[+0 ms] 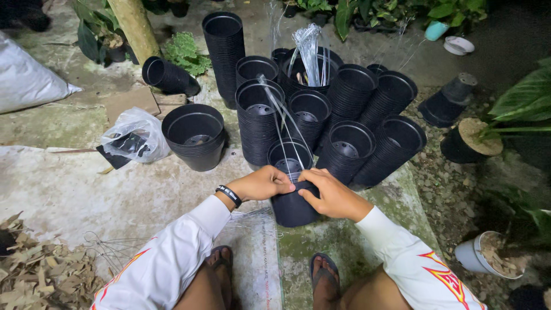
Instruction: The person threads metal wire hangers through the drainage holes of black plastic pots, bends the wire ends to secure them, and stacks the finished pots. The person repeats this process for multiple pots.
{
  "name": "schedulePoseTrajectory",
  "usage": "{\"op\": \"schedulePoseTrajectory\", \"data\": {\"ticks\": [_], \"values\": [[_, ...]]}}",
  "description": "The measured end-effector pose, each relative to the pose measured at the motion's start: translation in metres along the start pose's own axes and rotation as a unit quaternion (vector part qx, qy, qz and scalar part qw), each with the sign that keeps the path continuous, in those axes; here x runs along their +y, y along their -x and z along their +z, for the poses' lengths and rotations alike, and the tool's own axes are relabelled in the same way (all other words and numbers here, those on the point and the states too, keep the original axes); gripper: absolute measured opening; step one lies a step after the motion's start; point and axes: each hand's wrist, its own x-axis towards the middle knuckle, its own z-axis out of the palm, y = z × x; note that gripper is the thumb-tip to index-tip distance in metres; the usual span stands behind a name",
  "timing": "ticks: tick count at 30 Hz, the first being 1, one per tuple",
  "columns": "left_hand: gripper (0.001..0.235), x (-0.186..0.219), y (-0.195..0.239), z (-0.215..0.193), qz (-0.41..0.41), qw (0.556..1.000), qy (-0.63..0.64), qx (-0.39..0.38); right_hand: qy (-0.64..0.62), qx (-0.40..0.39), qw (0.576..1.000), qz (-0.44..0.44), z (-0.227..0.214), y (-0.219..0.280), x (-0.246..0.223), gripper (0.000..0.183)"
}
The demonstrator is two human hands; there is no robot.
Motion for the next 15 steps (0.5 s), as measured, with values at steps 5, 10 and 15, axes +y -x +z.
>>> {"op": "schedulePoseTrajectory", "data": {"ticks": [5, 10, 15], "values": [[0.026, 0.002, 0.001, 0.001, 0.022, 0.999, 0.033, -0.025, -0.008, 0.011, 1.000, -0.012, 0.001, 0.002, -0.002, 0.022], [0.028, -0.002, -0.002, 0.002, 0.005, 1.000, 0.021, -0.009, -0.012, 0.008, 1.000, -0.005, 0.001, 0.003, -0.003, 0.020], [0.022, -0.011, -0.010, 0.014, 0.032, 0.999, 0.034, 0.024, -0.007, 0.024, 0.999, -0.022, 0.005, 0.003, -0.001, 0.018]]}}
